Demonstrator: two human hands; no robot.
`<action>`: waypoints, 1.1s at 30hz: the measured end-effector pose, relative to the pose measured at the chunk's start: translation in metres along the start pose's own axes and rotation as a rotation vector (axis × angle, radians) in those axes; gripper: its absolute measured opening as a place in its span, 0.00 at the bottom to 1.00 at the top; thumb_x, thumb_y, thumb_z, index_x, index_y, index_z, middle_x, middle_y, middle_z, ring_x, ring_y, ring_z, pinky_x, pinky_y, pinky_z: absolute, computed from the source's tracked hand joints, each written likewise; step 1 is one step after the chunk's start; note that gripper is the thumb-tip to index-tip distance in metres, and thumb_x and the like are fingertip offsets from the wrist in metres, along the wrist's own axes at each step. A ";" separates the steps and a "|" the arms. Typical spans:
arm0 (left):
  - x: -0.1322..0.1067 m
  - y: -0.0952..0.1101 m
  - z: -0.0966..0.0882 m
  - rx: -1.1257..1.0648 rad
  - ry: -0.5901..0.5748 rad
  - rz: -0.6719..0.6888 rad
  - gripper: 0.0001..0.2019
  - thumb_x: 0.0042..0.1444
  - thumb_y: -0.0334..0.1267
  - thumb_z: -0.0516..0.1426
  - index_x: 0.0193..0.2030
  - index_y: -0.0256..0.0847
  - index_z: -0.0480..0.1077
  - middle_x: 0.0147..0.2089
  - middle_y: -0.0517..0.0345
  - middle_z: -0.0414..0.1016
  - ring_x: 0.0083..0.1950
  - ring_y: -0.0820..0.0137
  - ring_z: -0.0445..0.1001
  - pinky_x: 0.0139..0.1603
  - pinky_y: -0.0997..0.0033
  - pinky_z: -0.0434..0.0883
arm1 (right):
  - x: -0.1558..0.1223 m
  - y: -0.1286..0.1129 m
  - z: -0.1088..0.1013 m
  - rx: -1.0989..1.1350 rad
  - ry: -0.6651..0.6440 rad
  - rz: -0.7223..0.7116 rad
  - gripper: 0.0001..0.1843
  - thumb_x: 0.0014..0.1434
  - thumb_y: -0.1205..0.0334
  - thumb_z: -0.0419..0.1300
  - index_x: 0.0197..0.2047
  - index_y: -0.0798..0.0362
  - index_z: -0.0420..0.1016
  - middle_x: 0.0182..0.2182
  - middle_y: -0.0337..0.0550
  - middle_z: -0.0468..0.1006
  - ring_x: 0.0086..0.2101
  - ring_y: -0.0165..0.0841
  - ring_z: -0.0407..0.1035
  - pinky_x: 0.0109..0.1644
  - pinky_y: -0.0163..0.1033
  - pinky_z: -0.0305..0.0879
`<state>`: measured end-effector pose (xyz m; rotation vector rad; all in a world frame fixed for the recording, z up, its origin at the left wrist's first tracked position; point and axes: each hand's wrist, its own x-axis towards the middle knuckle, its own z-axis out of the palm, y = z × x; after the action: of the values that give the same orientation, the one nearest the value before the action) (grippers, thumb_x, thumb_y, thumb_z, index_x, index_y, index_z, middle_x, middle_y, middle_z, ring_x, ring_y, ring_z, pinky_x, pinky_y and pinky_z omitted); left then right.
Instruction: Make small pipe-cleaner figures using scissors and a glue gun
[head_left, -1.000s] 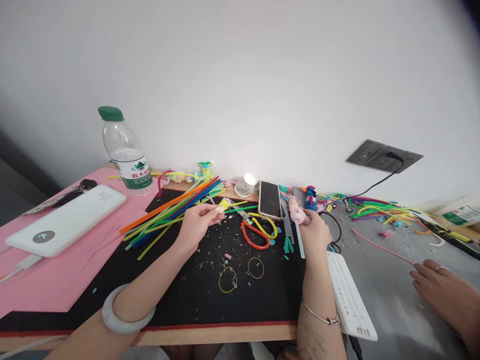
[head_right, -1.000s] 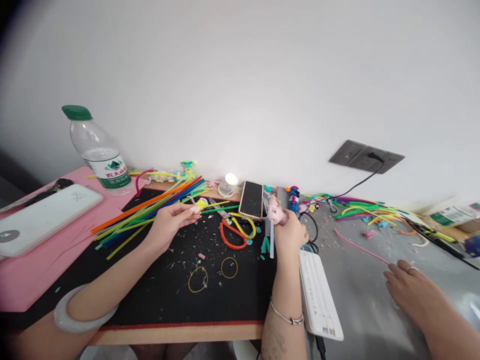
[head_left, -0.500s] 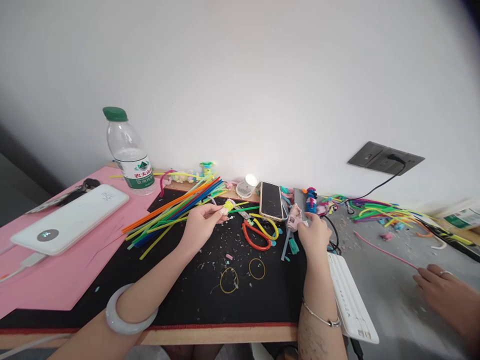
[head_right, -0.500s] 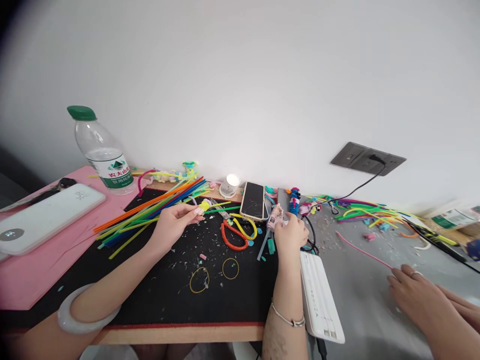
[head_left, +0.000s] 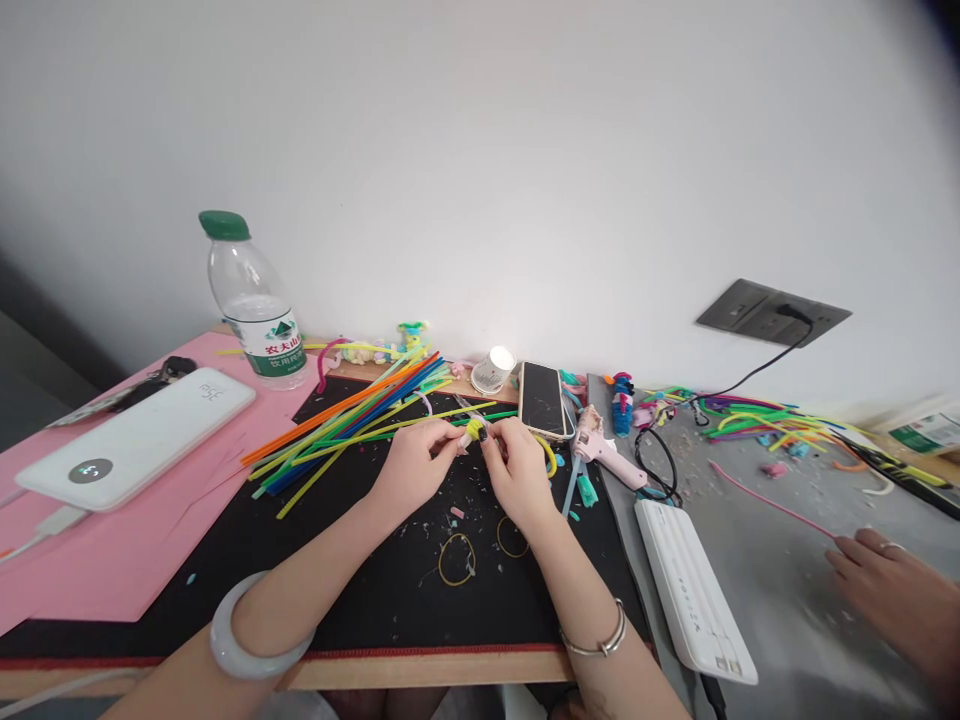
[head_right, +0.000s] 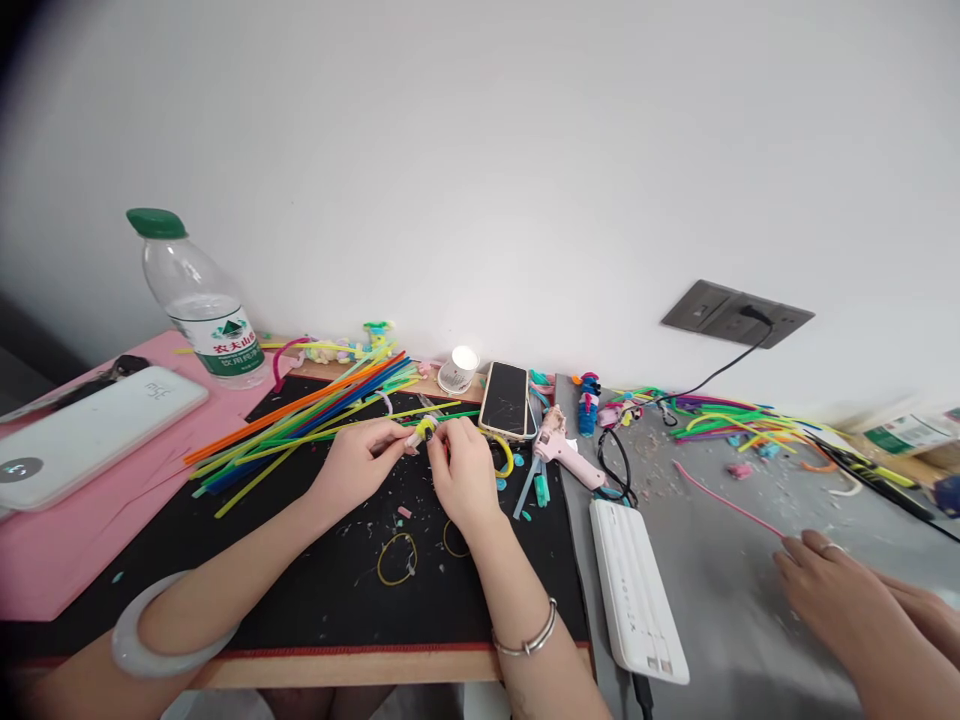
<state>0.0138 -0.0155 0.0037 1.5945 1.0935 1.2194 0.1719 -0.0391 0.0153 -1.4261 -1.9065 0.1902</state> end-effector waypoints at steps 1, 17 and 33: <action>0.000 0.000 0.000 -0.007 0.003 0.005 0.05 0.50 0.40 0.61 0.29 0.46 0.79 0.29 0.55 0.78 0.32 0.61 0.75 0.40 0.65 0.70 | 0.000 0.000 0.001 -0.002 -0.006 -0.008 0.09 0.64 0.65 0.49 0.30 0.51 0.62 0.28 0.40 0.65 0.30 0.33 0.61 0.35 0.37 0.56; 0.000 -0.010 0.007 -0.053 0.016 -0.007 0.06 0.52 0.38 0.60 0.34 0.45 0.79 0.33 0.55 0.80 0.34 0.60 0.78 0.39 0.64 0.72 | 0.002 0.000 0.012 0.077 0.060 0.009 0.11 0.61 0.68 0.49 0.26 0.51 0.55 0.24 0.36 0.59 0.26 0.31 0.56 0.31 0.35 0.51; 0.001 -0.009 0.007 -0.161 0.014 -0.112 0.06 0.52 0.39 0.60 0.34 0.42 0.78 0.35 0.53 0.81 0.37 0.58 0.79 0.42 0.61 0.75 | 0.001 0.002 0.013 0.179 0.014 0.186 0.13 0.59 0.64 0.52 0.24 0.52 0.58 0.20 0.33 0.59 0.23 0.28 0.54 0.29 0.35 0.48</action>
<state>0.0197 -0.0134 -0.0058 1.3866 1.0515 1.2141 0.1650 -0.0335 0.0059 -1.4772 -1.6987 0.4274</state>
